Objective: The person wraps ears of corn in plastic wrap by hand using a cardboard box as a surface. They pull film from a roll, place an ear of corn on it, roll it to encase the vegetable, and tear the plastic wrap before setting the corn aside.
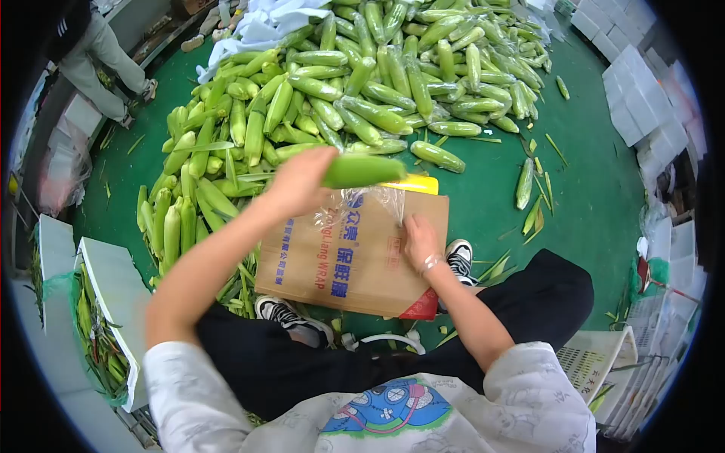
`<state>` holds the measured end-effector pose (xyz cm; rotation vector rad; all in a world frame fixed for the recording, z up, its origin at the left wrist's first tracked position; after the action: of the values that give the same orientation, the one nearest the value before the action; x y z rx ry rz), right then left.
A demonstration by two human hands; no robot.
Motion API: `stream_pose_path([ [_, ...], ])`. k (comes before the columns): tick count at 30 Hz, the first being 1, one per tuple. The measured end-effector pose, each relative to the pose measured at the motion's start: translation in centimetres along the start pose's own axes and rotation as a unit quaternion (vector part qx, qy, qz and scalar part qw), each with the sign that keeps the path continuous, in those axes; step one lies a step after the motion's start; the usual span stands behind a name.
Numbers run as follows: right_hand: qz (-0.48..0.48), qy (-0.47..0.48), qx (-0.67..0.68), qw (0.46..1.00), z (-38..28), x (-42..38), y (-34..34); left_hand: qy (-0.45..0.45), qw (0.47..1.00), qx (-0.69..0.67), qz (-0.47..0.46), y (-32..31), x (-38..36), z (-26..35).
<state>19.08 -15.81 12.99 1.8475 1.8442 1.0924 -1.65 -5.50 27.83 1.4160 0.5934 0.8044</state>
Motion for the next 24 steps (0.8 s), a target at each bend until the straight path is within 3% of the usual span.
stream_pose_path([
  [3, -0.011, -0.002, 0.031, 0.999, -1.4, -3.6, 4.2, -0.007, 0.999, -0.027, -0.025, -7.7, 3.8, 2.9],
  [5, 0.036, -0.004, 0.07, 0.997, -4.2, -4.1, 7.3, -0.019, 0.991, -0.034, -0.129, -13.2, 3.2, 3.5],
  [7, 0.073, -0.001, 0.104, 0.992, -3.8, -2.9, 8.5, -0.057, 0.991, -0.042, -0.116, -13.4, 2.2, 5.0],
  [9, 0.158, -0.217, 0.258, 0.928, 1.4, -0.5, 8.2, -0.086, 0.989, -0.05, -0.113, -13.4, 1.6, 5.7],
  [11, 0.22, -0.22, 0.297, 0.903, 3.4, 2.9, 5.4, -0.088, 0.97, -0.087, -0.21, -14.7, 2.6, 5.8],
  [12, 0.214, -0.217, 0.303, 0.903, 4.1, 3.4, 3.3, -0.079, 0.971, -0.083, -0.211, -15.2, 2.8, 5.8],
  [14, 0.116, -0.033, 0.09, 0.989, 1.0, 5.5, -0.4, -0.108, 0.983, 0.04, -0.146, -15.6, 2.5, 5.6],
  [15, 0.112, -0.03, 0.096, 0.989, -0.2, 5.6, -0.7, -0.101, 0.983, 0.043, -0.149, -14.8, 1.5, 5.6],
  [17, -0.001, 0.006, -0.012, 1.0, -3.1, 5.7, -1.2, 0.046, 0.996, 0.017, 0.081, -8.7, -0.4, 5.0],
  [18, -0.033, 0.049, -0.05, 0.997, -3.0, 5.6, -1.9, 0.1, 0.987, 0.031, 0.119, -8.7, -2.5, 3.8],
  [19, -0.033, 0.049, -0.046, 0.997, -3.0, 5.9, -1.4, 0.1, 0.988, 0.033, 0.116, -9.2, -4.3, 3.6],
  [21, -0.121, 0.08, -0.062, 0.987, -3.4, 6.3, -1.8, 0.143, 0.985, 0.068, -0.07, -12.7, -7.3, 2.3],
  [24, -0.133, 0.067, -0.064, 0.987, -2.3, 6.8, -2.8, 0.133, 0.981, 0.138, -0.036, -14.9, -9.9, 0.2],
])
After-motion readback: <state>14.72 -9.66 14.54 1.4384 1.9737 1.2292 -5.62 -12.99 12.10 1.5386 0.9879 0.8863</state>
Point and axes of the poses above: each hand's wrist, its own x-axis towards the middle knuckle, its own y-axis out of the back of the hand, z = x × y, the point moved 8 cm from there along x, towards the middle knuckle, and after that the axes turned 14 degrees about x, right-handed, at the moved point
